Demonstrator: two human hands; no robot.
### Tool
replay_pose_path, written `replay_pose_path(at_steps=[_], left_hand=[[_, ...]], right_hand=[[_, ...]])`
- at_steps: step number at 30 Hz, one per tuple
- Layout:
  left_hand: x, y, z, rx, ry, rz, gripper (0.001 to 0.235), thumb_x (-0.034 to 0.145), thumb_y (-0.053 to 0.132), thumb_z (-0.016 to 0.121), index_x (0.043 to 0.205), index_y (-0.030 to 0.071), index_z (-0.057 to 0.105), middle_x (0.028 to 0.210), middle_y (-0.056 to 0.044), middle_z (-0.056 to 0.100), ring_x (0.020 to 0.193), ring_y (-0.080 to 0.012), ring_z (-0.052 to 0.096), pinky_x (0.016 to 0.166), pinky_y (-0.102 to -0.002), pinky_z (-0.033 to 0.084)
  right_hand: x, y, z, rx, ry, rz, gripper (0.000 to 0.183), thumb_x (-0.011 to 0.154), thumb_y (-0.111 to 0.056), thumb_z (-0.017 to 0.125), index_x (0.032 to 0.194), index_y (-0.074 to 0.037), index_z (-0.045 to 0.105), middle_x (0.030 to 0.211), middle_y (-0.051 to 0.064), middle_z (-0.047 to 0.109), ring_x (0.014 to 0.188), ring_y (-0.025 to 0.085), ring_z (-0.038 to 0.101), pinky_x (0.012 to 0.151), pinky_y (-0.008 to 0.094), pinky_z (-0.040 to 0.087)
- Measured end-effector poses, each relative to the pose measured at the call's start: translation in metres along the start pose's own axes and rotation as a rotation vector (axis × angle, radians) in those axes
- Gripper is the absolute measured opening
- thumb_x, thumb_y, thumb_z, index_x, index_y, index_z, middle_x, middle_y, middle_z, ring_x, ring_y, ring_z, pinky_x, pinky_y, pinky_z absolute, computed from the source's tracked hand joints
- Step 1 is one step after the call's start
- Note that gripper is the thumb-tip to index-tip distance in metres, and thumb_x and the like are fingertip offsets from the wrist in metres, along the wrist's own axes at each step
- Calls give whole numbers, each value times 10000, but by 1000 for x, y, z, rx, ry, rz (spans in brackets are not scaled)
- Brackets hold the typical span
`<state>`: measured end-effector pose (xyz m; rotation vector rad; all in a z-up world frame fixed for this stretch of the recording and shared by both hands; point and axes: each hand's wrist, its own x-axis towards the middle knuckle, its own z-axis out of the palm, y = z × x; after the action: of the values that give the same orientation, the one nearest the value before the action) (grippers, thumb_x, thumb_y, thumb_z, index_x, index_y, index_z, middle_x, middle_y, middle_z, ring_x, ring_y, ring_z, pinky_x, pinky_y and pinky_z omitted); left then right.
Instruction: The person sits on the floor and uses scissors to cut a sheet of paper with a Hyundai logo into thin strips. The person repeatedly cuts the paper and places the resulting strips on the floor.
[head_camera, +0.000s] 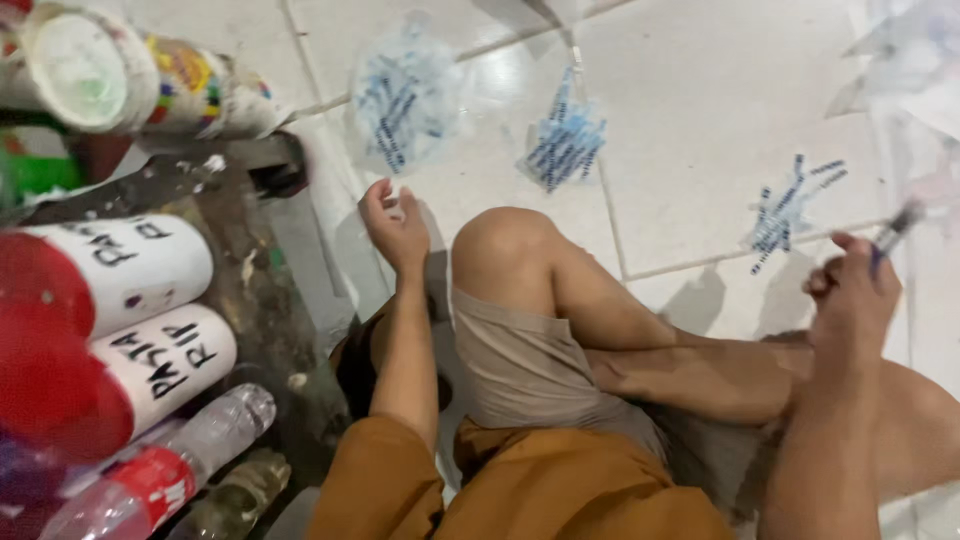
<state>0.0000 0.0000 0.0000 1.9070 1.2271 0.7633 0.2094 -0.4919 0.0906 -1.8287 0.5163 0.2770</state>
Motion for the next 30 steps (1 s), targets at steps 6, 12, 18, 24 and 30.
replay_pose_path(at_steps=[6,12,18,24,30], left_hand=[[48,-14,6,453,-138,336,617,1011,490,596,1527,174,472,1571,-131,409,1420,-415,382,1064,-640,405],[95,-28,26,764,-296,433,823,1005,683,594,1630,217,328,1697,-67,156,1525,-459,143,1185,-632,228],[97,-34,38,652,-192,508,605,988,448,735,1515,224,543,1631,-71,339,1475,-454,249,1157,-597,300],[89,-42,29,563,-175,578,689,1071,402,695,1611,205,314,1659,-109,327,1536,-402,258,1182,-565,358],[89,-40,17,653,-311,338,621,1048,468,533,1529,77,479,1627,-142,351,1509,-444,109,1177,-640,219]], right_hand=[[-47,17,-27,144,96,110,180,1185,-235,554,1105,-121,668,654,-51,352,582,76,437,578,252,420],[-36,21,-20,117,66,112,155,1110,-242,560,1064,-139,666,665,-59,339,580,85,410,584,237,397],[-63,5,1,86,-33,148,190,1131,-282,566,1137,-104,631,711,-69,339,633,82,402,612,224,369],[-54,7,1,40,-47,156,209,1139,-299,569,1088,-111,644,697,-60,317,613,92,399,606,209,376],[-77,-24,19,-110,-52,235,208,1128,-361,538,1100,-177,630,717,-71,357,619,73,424,506,246,252]])
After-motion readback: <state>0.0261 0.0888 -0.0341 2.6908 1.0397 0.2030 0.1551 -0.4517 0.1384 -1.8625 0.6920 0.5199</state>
